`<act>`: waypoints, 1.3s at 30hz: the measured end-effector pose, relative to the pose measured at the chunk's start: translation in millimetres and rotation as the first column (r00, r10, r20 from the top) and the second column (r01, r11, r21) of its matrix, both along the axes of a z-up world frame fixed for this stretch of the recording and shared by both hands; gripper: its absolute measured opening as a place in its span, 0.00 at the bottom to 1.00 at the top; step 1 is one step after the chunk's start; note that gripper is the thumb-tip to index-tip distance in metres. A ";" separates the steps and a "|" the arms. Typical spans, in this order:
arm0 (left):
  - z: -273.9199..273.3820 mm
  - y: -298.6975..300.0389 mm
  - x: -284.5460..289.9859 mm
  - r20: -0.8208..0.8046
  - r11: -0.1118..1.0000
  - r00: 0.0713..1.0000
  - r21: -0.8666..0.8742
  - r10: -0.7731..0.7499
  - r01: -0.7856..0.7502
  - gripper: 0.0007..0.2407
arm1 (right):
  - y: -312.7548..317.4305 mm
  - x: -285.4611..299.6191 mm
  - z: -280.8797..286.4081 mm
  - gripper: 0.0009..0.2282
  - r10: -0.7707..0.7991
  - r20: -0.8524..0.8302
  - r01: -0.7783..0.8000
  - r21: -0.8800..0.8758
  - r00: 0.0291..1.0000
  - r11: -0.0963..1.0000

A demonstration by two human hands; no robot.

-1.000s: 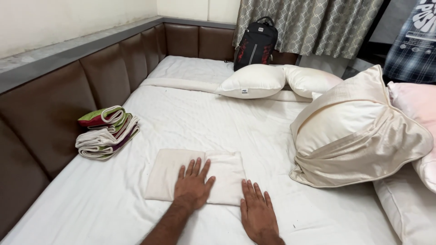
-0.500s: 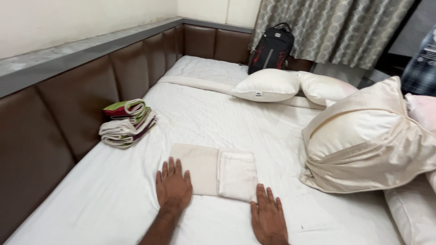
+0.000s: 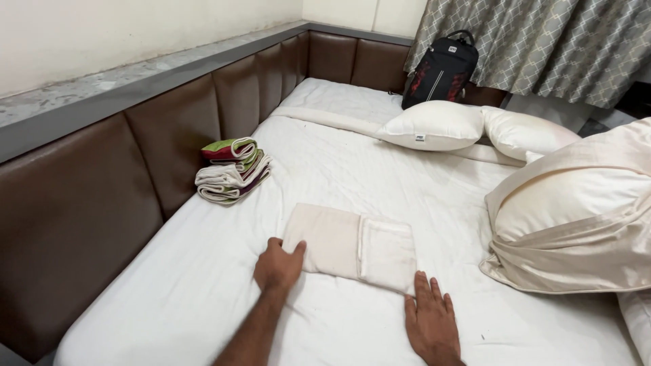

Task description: The person removes a pillow from a pillowcase, then folds the empty pillowcase into a neat rectangle. They then fold a white towel and place it on a stack of other folded towels on the bed.

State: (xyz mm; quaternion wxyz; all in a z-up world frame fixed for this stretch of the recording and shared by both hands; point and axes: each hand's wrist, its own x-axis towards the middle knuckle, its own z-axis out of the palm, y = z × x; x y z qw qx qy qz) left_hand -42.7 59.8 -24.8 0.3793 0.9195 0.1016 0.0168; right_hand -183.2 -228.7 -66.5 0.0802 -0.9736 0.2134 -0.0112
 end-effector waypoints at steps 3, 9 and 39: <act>-5.3 12.6 30.6 -0.135 0.992 0.991 -0.125 0.001 -0.018 0.29 | -1.0 0.1 -6.6 0.29 0.008 0.034 -0.008 -0.016 0.999 1.000; -36.5 27.7 73.7 -0.170 0.803 0.947 -0.582 -0.274 0.128 0.20 | 1.5 2.5 1.1 0.28 -0.025 0.033 0.025 -0.015 0.999 1.000; 56.4 -23.7 52.8 -0.165 0.538 0.937 -0.842 -0.309 0.029 0.26 | 6.4 4.1 6.1 0.28 -0.096 0.050 0.092 0.069 0.994 0.993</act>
